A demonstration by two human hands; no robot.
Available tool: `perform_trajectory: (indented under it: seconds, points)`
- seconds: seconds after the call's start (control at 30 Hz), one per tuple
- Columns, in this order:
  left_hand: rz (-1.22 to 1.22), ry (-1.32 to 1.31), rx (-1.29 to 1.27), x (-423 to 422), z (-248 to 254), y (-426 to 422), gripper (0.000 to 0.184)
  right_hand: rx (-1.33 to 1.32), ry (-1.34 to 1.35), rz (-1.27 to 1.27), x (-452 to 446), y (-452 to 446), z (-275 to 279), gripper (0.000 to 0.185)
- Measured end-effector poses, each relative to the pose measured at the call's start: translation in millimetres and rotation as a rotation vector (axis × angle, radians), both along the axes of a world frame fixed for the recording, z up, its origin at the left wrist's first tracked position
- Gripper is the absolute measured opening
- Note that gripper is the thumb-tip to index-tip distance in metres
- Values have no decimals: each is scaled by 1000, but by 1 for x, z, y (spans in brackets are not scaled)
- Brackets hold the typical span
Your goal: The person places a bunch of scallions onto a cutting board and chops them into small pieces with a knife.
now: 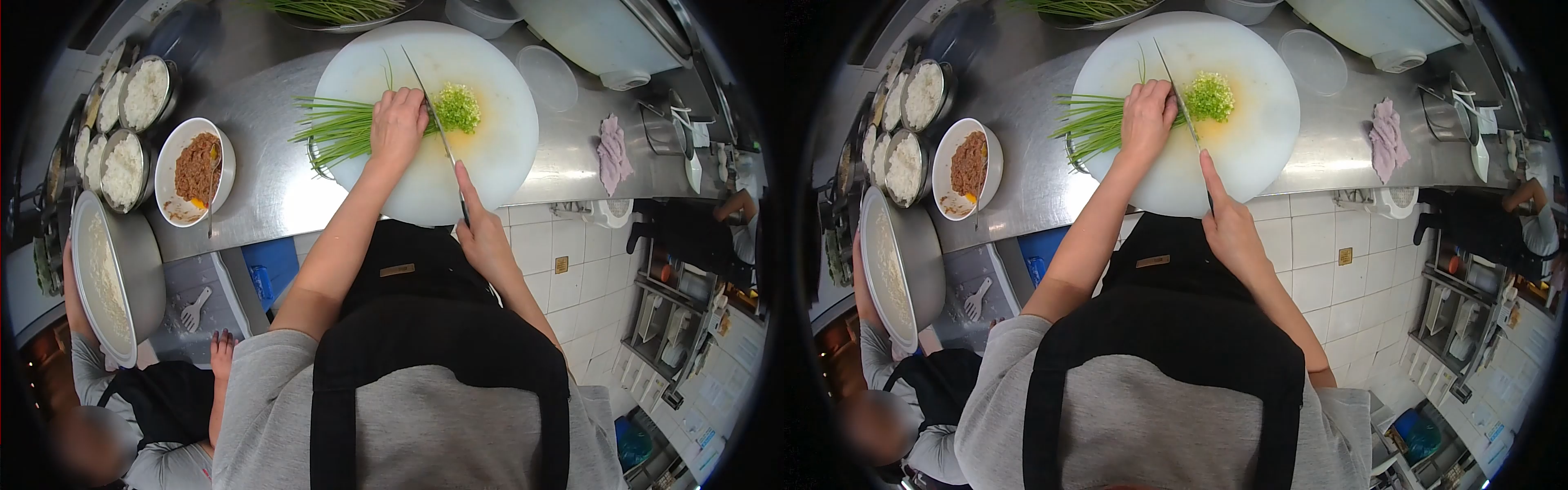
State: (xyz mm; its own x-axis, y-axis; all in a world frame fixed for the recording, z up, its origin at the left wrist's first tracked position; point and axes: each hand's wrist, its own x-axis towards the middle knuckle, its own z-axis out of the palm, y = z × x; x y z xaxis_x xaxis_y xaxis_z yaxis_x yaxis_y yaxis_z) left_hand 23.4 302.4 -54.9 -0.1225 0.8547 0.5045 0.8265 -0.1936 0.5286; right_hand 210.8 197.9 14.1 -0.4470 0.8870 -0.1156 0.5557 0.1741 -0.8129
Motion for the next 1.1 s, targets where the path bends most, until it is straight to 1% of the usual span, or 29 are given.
perform_trajectory:
  seconds: [0.07, 0.13, 0.17, 0.23, 0.27, 0.33, 0.47, 0.53, 0.67, 0.73, 0.77, 0.87, 0.93, 0.97, 1.03, 1.07, 1.1]
  points:
    - [-2, 0, -2, -1, -1, -1, 9, 18, -24, -1, -7, 12, 0, 88]
    - [-6, -2, 9, 0, 0, 0, 9, -374, -113, -62, -15, 30, 17, 88]
    - [-10, 2, 4, 0, -1, -1, 9, -370, -112, -63, -13, 28, 16, 88]
    - [-2, 5, 2, -1, 4, 0, 9, -44, -25, -8, -5, 18, 11, 88]
    - [3, -1, -10, 0, 4, -1, 10, -50, -28, 0, -2, 11, 9, 88]
    - [7, -10, -28, 0, 3, -3, 10, 75, 42, 25, 3, 0, 5, 88]
    - [0, -18, -10, -2, -4, 0, 12, 24, -16, 9, -6, 11, -3, 88]
    - [-7, -15, -7, -1, -3, 1, 13, -84, -63, -8, -12, 26, -1, 88]
    - [-5, -37, 10, -1, 3, -1, 9, -77, -59, 14, -6, 14, 11, 88]
    - [1, -39, -15, -1, 2, -3, 9, 87, 17, 37, 1, 0, 7, 88]
    - [-1, -46, -4, 0, 1, -2, 9, 85, 15, 34, 1, 0, 4, 88]
    - [-7, -40, 3, -2, -3, -1, 11, 22, -11, 15, -7, 9, -2, 88]
    - [-17, -30, 11, -2, -4, -1, 13, -199, -4, -34, -13, 25, 3, 88]
    - [-23, -30, 1, -2, -5, -1, 13, -190, -2, -38, -11, 24, 3, 88]
    - [-19, -28, -2, -3, -1, 2, 13, -72, 3, 0, -9, 21, 2, 88]
    - [-15, -27, 2, -3, -2, 1, 13, -75, 4, 6, -7, 15, 3, 88]
    - [-14, -26, 2, -3, -3, -2, 14, -4, 17, 19, -4, 5, 5, 88]
